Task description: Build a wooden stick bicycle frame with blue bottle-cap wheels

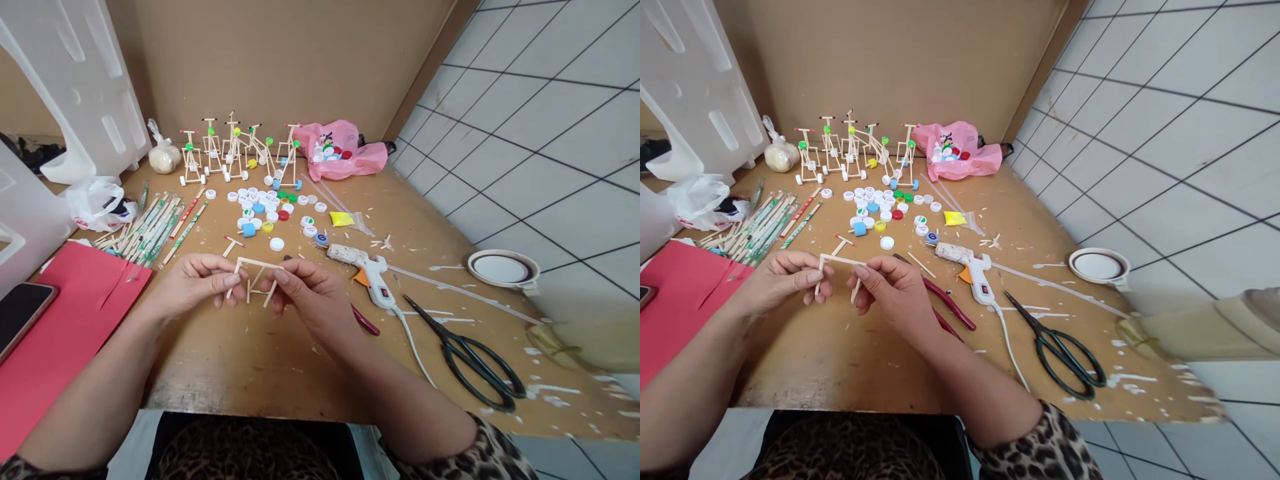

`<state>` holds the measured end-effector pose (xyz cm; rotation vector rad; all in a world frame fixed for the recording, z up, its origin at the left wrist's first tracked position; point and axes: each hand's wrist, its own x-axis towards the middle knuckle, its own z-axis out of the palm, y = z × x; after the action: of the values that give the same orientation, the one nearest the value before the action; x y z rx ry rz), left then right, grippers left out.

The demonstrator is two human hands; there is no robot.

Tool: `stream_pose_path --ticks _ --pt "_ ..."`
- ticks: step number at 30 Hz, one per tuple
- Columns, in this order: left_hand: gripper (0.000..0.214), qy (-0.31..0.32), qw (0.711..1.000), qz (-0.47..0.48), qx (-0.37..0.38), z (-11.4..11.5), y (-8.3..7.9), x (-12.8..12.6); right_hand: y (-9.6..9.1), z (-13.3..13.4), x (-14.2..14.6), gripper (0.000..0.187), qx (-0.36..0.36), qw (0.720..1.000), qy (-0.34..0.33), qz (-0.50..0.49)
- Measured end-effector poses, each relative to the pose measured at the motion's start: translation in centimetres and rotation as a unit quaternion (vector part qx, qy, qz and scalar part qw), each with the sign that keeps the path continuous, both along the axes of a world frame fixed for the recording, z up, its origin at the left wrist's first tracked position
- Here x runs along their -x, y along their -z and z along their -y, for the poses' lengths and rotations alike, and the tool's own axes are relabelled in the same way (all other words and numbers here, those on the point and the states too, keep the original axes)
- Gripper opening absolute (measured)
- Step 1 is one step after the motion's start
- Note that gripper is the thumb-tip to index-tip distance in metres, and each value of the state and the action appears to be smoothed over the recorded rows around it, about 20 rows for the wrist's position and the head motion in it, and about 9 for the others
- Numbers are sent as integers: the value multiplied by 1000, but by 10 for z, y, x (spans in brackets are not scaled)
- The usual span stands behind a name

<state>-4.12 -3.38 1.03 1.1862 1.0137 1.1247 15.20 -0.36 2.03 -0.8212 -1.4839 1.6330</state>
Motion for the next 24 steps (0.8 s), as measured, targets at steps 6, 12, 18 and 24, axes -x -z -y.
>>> stream_pose_path --ticks 6,12,18,24 --pt "26 -16 1000 26 5 0 -1 -3 2 0 0 23 1 1000 6 -15" --pt "28 -48 998 41 7 -1 -2 -5 5 0 -1 20 -59 997 43 -28" --pt "29 -56 997 53 14 0 0 -7 4 1 -8 5 -338 926 158 52" --pt "29 -30 997 65 4 2 -1 -14 2 2 -9 15 -490 843 129 183"
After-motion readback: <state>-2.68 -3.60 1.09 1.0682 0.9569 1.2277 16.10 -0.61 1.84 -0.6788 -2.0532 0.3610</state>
